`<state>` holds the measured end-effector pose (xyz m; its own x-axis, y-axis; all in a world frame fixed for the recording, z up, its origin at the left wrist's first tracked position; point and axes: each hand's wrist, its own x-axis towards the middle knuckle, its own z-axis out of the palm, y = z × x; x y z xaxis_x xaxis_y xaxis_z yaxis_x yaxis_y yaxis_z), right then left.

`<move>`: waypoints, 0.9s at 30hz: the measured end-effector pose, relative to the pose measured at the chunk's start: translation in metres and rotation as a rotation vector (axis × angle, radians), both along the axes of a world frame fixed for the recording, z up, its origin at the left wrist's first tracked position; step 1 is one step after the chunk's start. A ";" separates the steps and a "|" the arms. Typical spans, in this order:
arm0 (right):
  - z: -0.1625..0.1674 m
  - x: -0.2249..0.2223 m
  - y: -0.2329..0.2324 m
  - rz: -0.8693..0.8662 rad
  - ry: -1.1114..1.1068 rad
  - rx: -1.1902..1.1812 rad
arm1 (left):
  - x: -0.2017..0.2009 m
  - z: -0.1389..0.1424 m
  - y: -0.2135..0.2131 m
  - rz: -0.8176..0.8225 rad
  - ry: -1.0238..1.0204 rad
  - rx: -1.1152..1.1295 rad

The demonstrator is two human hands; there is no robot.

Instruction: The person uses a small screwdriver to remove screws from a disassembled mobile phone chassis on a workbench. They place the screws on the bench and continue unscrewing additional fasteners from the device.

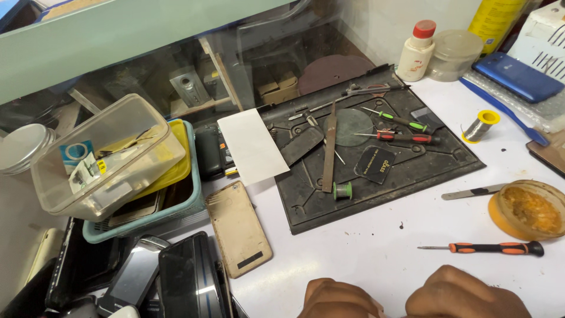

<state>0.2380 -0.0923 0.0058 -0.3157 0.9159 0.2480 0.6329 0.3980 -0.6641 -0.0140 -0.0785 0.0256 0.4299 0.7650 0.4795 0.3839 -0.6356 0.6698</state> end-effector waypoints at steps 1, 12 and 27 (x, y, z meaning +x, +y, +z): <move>0.002 -0.001 0.001 0.023 -0.011 0.031 | -0.001 0.000 0.000 -0.003 -0.016 -0.002; 0.019 -0.008 0.003 0.119 -0.057 0.149 | -0.008 0.015 0.001 -0.038 -0.235 -0.043; 0.042 -0.020 -0.003 0.087 0.117 0.112 | -0.011 -0.057 0.004 -0.075 -0.608 -0.207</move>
